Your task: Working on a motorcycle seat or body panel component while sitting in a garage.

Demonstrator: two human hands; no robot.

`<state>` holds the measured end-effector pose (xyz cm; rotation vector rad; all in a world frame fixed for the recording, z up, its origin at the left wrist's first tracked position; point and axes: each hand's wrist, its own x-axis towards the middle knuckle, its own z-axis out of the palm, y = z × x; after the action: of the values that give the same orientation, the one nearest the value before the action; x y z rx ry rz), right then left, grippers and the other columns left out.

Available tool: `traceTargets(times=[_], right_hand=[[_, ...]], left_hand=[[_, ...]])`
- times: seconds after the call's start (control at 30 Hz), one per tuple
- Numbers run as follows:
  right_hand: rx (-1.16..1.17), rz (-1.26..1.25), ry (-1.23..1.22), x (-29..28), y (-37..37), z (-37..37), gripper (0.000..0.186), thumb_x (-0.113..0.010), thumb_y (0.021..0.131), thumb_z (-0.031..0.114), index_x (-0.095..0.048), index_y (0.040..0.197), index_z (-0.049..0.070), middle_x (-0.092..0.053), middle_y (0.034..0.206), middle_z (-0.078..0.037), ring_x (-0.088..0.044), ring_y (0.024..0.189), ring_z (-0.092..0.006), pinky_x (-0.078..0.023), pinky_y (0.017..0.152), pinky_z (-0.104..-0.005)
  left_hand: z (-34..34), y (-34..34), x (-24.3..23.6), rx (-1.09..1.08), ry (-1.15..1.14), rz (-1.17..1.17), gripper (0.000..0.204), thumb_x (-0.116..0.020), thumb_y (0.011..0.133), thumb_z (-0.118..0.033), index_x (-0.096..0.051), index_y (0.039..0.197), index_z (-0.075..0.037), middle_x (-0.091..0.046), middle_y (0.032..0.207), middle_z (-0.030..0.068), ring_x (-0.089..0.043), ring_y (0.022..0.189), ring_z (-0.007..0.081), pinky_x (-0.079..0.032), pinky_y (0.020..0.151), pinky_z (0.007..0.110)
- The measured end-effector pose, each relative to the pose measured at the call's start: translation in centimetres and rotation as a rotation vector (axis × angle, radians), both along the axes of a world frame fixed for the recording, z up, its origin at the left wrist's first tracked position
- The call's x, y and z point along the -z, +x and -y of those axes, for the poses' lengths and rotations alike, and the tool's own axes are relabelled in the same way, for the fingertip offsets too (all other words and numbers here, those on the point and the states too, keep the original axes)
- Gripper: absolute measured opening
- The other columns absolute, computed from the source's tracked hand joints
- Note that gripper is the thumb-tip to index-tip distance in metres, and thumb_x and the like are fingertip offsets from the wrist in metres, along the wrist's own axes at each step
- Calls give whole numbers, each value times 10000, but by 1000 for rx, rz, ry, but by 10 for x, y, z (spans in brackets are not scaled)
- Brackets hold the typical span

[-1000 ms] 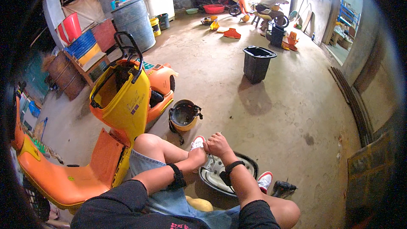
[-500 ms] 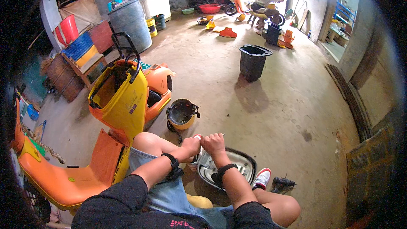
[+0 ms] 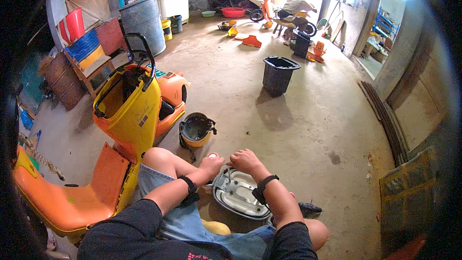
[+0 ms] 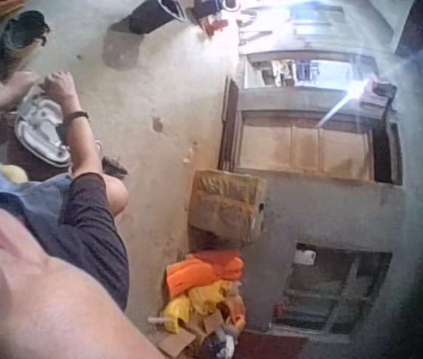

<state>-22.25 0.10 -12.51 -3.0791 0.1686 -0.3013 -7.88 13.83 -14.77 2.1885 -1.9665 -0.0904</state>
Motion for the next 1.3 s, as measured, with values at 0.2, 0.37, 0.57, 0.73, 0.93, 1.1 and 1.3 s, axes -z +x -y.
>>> traceTargets(times=[0.2, 0.37, 0.57, 0.73, 0.93, 1.1, 1.3], right_hand=[[-15, 89, -11, 7, -2, -13, 315, -569, 807, 422, -575, 676, 136, -589, 648, -39, -616, 637, -228, -473, 576, -353], [7, 149, -49, 11, -13, -18, 266, -594, 775, 369, -534, 652, 141, -567, 620, -29, -608, 601, -210, -452, 542, -337], [17, 207, -89, 18, -3, -20, 131, -583, 724, 225, -517, 646, 143, -555, 609, -22, -597, 580, -204, -442, 527, -334], [35, 216, -135, 22, 3, -23, 110, -560, 727, 200, -515, 641, 149, -558, 609, -19, -598, 577, -201, -438, 519, -329], [105, 295, -134, 28, 1, -26, 212, -594, 714, 267, -486, 589, 135, -524, 563, -33, -570, 541, -217, -428, 503, -345], [226, 250, -140, 34, 1, -33, 276, -585, 751, 344, -481, 610, 132, -519, 572, -35, -567, 543, -218, -423, 498, -351], [309, 286, -118, 37, 1, -48, 111, -558, 699, 207, -503, 630, 140, -519, 567, -30, -564, 543, -205, -399, 482, -342]], left_hand=[[0, -12, -9, -132, 261, -145, 221, -533, 822, -263, -566, 921, -68, -648, 825, 158, -640, 774, 339, -507, 658, 446], [0, -26, -13, -103, 270, -217, 374, -530, 835, -407, -607, 900, -47, -653, 827, 164, -638, 781, 338, -510, 662, 433], [0, -17, -13, -135, 167, -143, 440, -488, 839, -474, -635, 779, -63, -646, 713, 164, -644, 698, 336, -512, 639, 450], [-1, -11, -8, -93, 105, -80, 509, -488, 829, -510, -656, 693, -49, -637, 676, 173, -646, 660, 327, -508, 596, 434], [6, -5, -3, -51, 138, -46, 517, -482, 829, -525, -665, 704, -58, -639, 675, 170, -649, 661, 321, -510, 597, 428], [10, 1, -7, 19, 135, -23, 538, -473, 824, -549, -665, 704, -61, -643, 690, 173, -653, 680, 319, -513, 618, 427], [9, 13, -3, 119, 90, 44, 498, -485, 801, -558, -630, 719, -89, -635, 680, 151, -643, 666, 320, -512, 608, 432]])
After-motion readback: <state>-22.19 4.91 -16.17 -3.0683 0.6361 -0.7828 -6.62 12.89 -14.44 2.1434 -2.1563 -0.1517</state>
